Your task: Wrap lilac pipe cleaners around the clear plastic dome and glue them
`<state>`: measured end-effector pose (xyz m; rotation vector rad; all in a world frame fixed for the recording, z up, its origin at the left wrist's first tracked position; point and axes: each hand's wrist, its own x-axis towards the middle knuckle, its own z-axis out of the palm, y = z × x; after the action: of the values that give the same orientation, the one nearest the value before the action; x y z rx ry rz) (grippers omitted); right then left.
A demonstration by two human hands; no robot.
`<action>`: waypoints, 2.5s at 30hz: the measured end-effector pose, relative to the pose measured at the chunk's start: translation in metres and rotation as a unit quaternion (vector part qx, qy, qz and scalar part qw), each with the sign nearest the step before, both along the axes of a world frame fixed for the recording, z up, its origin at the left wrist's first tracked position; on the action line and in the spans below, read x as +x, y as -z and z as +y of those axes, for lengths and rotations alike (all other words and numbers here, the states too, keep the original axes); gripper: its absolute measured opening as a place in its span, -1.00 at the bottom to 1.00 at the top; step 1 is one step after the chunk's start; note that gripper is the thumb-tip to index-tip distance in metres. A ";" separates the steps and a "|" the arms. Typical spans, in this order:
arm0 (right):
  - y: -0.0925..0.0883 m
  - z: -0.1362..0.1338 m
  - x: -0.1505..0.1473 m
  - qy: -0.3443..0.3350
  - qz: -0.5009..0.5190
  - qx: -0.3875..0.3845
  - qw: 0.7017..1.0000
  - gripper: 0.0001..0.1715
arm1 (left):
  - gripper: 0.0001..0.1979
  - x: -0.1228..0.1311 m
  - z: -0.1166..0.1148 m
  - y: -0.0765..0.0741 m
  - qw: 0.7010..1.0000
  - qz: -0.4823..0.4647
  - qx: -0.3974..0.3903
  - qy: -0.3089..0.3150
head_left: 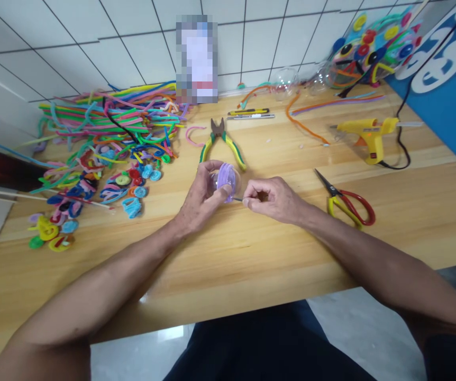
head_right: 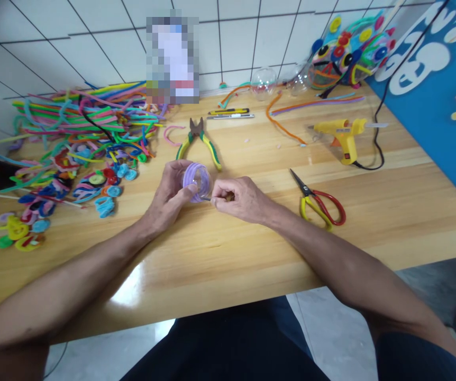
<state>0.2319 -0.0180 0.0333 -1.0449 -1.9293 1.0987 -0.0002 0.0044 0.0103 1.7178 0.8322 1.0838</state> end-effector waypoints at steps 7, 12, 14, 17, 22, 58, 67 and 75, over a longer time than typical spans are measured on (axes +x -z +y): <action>0.001 0.000 -0.003 -0.004 0.012 0.002 1.000 -0.83 | -0.52 -0.001 -0.001 0.000 1.000 0.013 0.008 -0.002; 0.001 0.000 -0.003 -0.003 0.014 -0.004 1.000 -0.83 | -0.52 -0.001 -0.001 0.000 1.000 0.012 0.005 0.005; 0.000 0.000 -0.003 -0.002 0.013 -0.006 1.000 -0.83 | -0.52 -0.001 -0.001 0.000 1.000 0.011 0.005 0.004; -0.002 -0.001 -0.002 0.004 0.009 -0.012 1.000 -0.83 | -0.51 -0.001 -0.001 0.000 1.000 0.017 0.004 0.002; -0.002 0.000 -0.004 -0.002 0.023 -0.013 1.000 -0.81 | -0.50 -0.002 -0.001 0.001 1.000 0.021 0.005 0.008; 0.002 -0.003 -0.007 0.007 0.017 -0.017 1.000 -0.82 | -0.50 -0.002 -0.002 0.005 1.000 0.004 0.009 0.004; 0.002 -0.003 -0.006 0.009 0.007 -0.002 1.000 -0.81 | -0.49 -0.001 -0.004 0.003 1.000 0.007 0.006 0.006; 0.002 -0.003 -0.007 0.012 0.011 -0.006 1.000 -0.83 | -0.46 -0.002 -0.003 0.005 1.000 -0.002 0.003 0.009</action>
<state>0.2254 -0.0214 0.0316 -1.0565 -1.8890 1.1059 -0.0017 0.0012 0.0050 1.7256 0.8103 1.0778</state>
